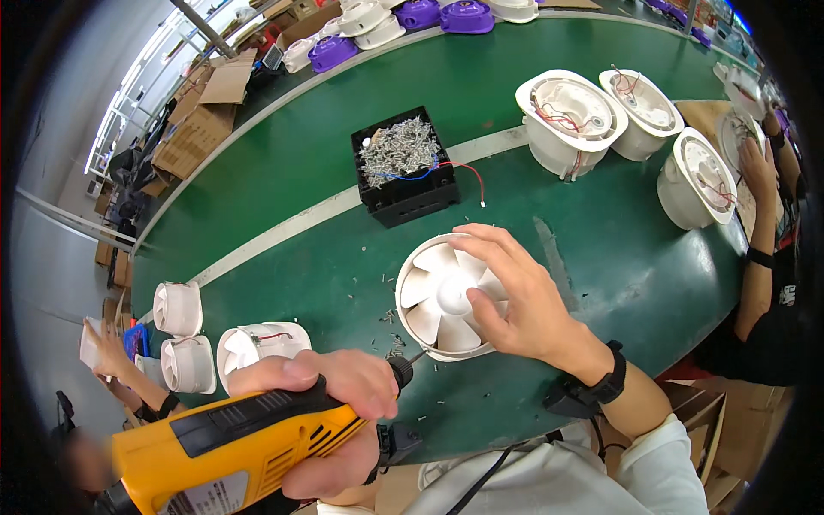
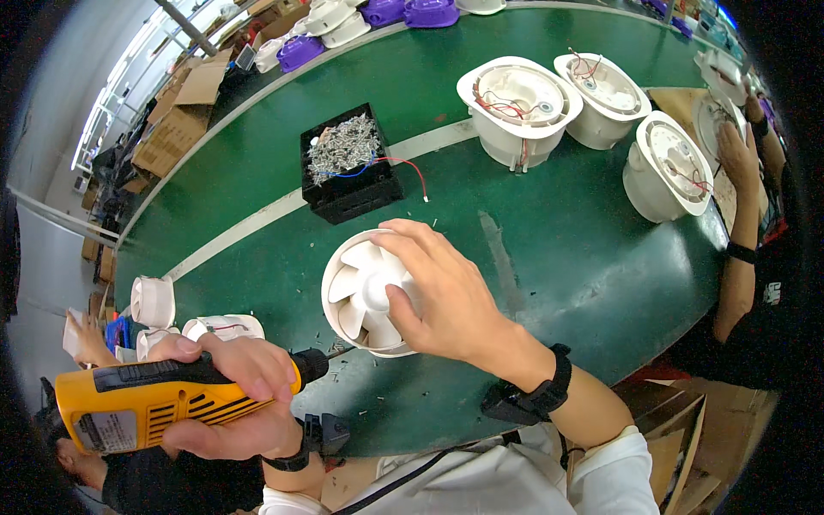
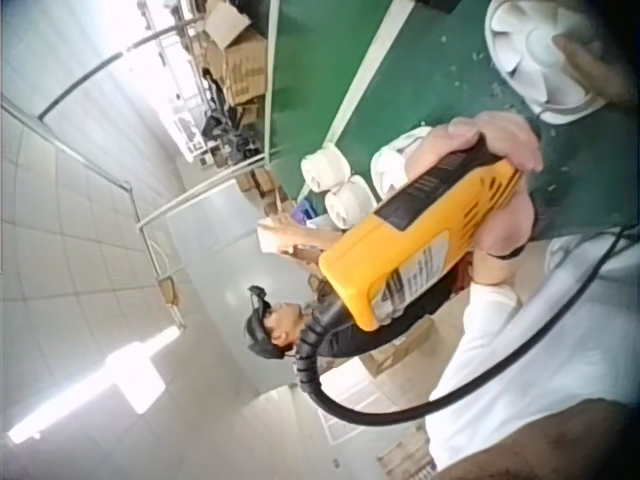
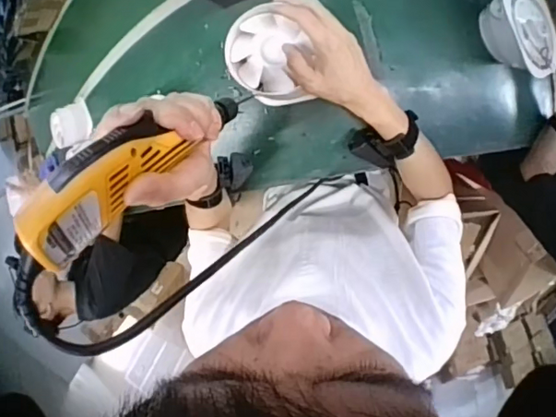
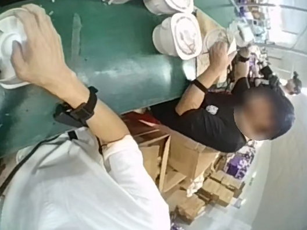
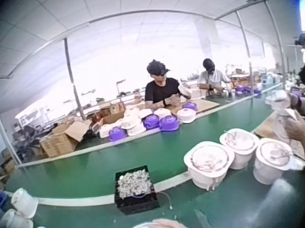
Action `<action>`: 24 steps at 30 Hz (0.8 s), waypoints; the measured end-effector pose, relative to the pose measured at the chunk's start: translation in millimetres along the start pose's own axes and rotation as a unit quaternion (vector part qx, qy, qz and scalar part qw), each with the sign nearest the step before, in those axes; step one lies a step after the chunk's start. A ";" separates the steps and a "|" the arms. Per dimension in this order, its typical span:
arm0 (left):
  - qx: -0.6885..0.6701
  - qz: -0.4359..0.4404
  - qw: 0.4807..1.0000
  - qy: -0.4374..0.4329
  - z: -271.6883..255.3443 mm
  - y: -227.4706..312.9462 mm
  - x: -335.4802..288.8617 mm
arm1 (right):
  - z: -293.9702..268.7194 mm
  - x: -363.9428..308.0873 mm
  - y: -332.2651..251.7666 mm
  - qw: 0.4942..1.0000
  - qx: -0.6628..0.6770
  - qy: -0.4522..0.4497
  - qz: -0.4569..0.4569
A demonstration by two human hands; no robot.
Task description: The person uses a yellow power drill to fasten screws into white plastic fan housings on a green assembly table. They repeatedly pick up a housing, align it, and drive screws into the center hub while other workers assemble similar units in the background.
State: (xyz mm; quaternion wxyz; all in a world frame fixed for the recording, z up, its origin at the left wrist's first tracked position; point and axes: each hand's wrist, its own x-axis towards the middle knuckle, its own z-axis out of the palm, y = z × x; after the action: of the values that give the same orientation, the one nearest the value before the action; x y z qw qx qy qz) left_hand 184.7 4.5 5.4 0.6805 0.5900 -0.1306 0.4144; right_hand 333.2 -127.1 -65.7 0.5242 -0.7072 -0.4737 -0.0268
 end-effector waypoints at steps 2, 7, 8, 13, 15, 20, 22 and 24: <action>0.001 -0.002 1.000 -0.001 1.5 0.2 -0.3 | 0.3 0.3 0.1 1.000 0.004 0.000 0.003; 0.106 0.024 0.992 0.063 17.1 -6.8 4.2 | 0.6 -0.8 2.3 1.000 0.001 0.001 0.008; 0.074 0.017 0.996 0.040 14.3 -4.6 3.7 | 0.2 -0.3 0.8 1.000 0.000 0.001 0.008; 0.001 -0.005 1.000 -0.001 1.7 -1.0 2.3 | -0.1 0.7 -3.0 1.000 -0.004 0.005 0.001; 0.018 -0.027 0.999 -0.001 0.8 1.1 3.6 | 0.9 0.7 -4.6 1.000 -0.004 0.005 -0.001; 0.090 -0.063 0.990 0.088 16.1 -9.6 11.3 | 0.5 -2.3 -0.9 1.000 -0.017 0.012 -0.008; 0.095 -0.068 0.990 0.079 18.4 -11.1 14.5 | 1.8 -2.6 -1.1 1.000 -0.019 0.013 -0.009; 0.109 -0.069 0.989 0.071 20.0 -11.1 12.4 | 3.0 -2.1 -3.2 1.000 -0.016 0.009 -0.007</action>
State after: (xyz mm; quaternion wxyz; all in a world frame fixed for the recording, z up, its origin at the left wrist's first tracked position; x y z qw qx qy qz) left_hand 206.7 -8.2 11.4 0.6464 0.6374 0.0046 0.4193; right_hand 328.4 -126.1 -65.8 0.5173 -0.7115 -0.4735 -0.0448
